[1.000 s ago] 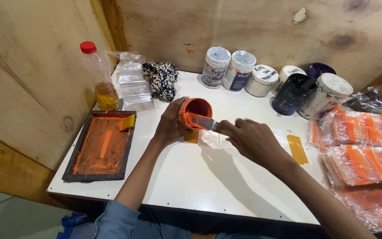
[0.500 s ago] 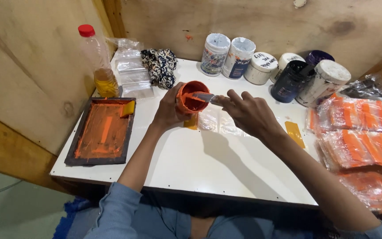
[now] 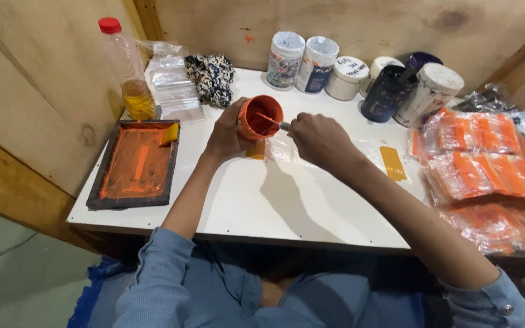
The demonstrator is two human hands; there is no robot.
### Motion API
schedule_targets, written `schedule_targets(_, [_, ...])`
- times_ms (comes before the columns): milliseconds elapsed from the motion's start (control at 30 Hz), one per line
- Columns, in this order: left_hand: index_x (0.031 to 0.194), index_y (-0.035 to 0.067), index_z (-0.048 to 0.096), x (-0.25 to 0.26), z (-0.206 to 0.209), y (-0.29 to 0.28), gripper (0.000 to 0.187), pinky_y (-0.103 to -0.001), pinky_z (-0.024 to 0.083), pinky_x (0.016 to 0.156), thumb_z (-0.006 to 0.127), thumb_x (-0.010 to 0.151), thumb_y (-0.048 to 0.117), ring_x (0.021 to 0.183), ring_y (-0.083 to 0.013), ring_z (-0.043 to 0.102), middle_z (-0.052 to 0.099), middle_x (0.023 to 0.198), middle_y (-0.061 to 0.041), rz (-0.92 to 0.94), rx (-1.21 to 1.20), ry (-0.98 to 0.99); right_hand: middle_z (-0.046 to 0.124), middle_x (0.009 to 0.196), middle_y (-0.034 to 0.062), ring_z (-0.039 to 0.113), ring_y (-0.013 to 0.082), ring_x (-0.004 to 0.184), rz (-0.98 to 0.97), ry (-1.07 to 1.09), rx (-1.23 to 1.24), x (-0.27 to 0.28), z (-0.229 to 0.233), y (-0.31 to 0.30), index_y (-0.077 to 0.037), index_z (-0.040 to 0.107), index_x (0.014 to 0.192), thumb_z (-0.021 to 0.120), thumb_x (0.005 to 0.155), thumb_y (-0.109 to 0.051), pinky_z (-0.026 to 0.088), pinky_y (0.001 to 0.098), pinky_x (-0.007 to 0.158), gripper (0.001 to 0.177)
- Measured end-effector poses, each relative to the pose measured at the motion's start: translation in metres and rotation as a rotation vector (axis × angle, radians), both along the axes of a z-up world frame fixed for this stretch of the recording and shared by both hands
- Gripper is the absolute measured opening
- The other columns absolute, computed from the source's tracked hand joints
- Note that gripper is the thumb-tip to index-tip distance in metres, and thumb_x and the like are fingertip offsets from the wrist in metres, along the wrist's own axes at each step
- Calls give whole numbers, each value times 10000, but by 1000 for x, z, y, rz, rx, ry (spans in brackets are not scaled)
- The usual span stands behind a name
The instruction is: The person cleans a table with a cloth, then stirs orange paint in a small container using a stick. They then use a yellow sponge to spread the orange paint evenly across a rectangular black tray.
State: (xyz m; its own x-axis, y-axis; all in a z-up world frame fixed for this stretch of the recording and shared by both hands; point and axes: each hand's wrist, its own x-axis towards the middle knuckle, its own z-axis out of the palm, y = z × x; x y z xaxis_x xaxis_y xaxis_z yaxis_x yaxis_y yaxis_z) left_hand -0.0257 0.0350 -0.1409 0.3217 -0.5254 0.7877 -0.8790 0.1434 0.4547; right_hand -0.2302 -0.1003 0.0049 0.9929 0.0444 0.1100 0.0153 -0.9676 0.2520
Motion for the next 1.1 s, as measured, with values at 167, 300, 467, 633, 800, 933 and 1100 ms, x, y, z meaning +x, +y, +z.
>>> schedule_targets(167, [1389, 59, 513, -28, 29, 10, 850, -485, 528, 1042, 956, 667, 122, 1162, -412, 642, 650, 1241, -182, 20, -5, -73, 679, 748, 222, 738, 442, 666, -66, 76, 132, -13, 20, 5, 77, 742, 874, 613, 917, -42, 607, 474, 503, 180])
schedule_targets(300, [1424, 62, 488, -19, 15, 8, 941, -486, 515, 1064, 982, 625, 113, 1185, -414, 635, 638, 1269, -187, 15, 53, -84, 678, 716, 261, 726, 464, 654, -180, 96, 364, -16, 23, -11, 92, 719, 805, 585, 955, -142, 577, 517, 513, 308])
schedule_targets(467, [1438, 37, 447, -28, 26, 17, 947, -539, 499, 1078, 948, 635, 24, 1197, -449, 618, 607, 1283, -216, -21, 80, -63, 596, 524, 160, 572, 184, 417, -243, 190, 730, -21, 25, -32, 88, 764, 852, 553, 1005, -167, 432, 279, 366, 365])
schedule_targets(633, [1451, 74, 439, -21, 17, 12, 919, -523, 504, 1075, 929, 674, 54, 1205, -424, 620, 606, 1300, -180, -15, 64, 2, 463, 479, 75, 463, 133, 398, -445, 146, 1161, -30, 11, -29, 75, 702, 710, 527, 1023, -218, 377, 245, 331, 463])
schedule_targets(800, [1458, 111, 464, -16, 14, 8, 878, -499, 504, 1083, 853, 673, 168, 1204, -384, 628, 616, 1299, -133, 23, 30, 3, 639, 605, 170, 557, 195, 434, -318, 113, 1154, -30, -5, -25, 96, 730, 1015, 737, 870, -199, 474, 316, 364, 328])
schedule_targets(933, [1441, 104, 505, -13, 10, 5, 835, -494, 516, 1063, 817, 672, 197, 1180, -391, 643, 644, 1274, -155, 3, -6, 67, 663, 814, 137, 715, 326, 681, -19, -52, -35, -27, -30, -26, -156, 514, 1259, 709, 913, -247, 573, 422, 527, 408])
schedule_targets(1100, [1439, 98, 520, -15, 15, 6, 762, -491, 527, 1043, 733, 736, 300, 1162, -393, 654, 651, 1265, -176, -1, -36, 142, 514, 876, 57, 549, 209, 781, 339, -444, -637, -24, -37, -31, -201, 594, 1170, 663, 945, -167, 459, 271, 549, 238])
